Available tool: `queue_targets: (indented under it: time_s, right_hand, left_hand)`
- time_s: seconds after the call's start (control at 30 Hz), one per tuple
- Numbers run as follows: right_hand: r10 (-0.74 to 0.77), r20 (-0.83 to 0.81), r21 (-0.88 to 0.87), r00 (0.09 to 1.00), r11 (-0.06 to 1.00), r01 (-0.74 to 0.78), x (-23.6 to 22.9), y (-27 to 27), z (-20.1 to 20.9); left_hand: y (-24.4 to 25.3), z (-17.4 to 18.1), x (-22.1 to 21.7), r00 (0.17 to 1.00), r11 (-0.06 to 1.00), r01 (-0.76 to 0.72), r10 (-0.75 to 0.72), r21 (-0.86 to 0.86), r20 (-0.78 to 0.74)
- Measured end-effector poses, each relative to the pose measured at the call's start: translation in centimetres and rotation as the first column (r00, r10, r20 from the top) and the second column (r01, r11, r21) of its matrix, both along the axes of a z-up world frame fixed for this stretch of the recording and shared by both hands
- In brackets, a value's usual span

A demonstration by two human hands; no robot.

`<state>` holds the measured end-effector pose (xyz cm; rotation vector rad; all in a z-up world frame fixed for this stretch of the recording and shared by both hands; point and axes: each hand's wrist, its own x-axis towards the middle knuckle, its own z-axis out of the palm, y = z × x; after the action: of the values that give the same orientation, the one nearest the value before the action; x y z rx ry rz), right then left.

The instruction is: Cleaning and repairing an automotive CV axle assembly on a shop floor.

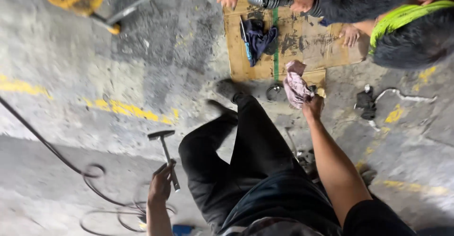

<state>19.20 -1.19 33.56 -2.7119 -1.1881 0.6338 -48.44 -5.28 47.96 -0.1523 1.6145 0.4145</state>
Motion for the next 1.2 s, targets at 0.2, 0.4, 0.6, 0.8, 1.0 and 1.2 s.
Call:
queue_targets:
  time_s: [0.2, 0.4, 0.6, 0.8, 1.0, 1.2]
  right_hand:
    - [-0.31, 0.06, -0.054, 0.949, 0.948, 0.313, -8.5, 3.1, -2.7]
    - [-0.491, 0.018, -0.122, 0.871, 0.864, 0.489, -15.4, 1.6, -5.8]
    - [-0.696, -0.197, -0.218, 0.69, 0.717, 0.662, -18.2, 1.9, -6.9]
    - [-0.699, -0.185, -0.083, 0.691, 0.712, 0.697, -19.0, 0.1, -10.2]
    - [-0.734, -0.541, 0.0, 0.411, 0.489, 0.873, -20.4, 0.3, -13.3]
    - [-0.656, -0.696, -0.033, 0.292, 0.436, 0.899, -20.7, 0.2, -14.4]
  left_hand:
    - [11.9, -5.8, -10.8, 0.882, 0.882, 0.471, -0.471, 0.001, -0.02]
    - [29.3, -17.0, -7.0, 0.39, 0.393, 0.919, -0.918, -0.037, -0.074]
    - [34.8, -22.0, 8.9, 0.403, 0.428, 0.874, -0.903, 0.231, 0.149]
    - [36.1, -22.7, 21.0, 0.313, 0.351, 0.863, -0.936, 0.364, 0.162]
    - [36.4, -18.8, 24.9, 0.522, 0.501, 0.728, -0.848, 0.468, 0.096]
    - [36.9, -18.8, 26.1, 0.573, 0.57, 0.659, -0.803, 0.491, 0.163]
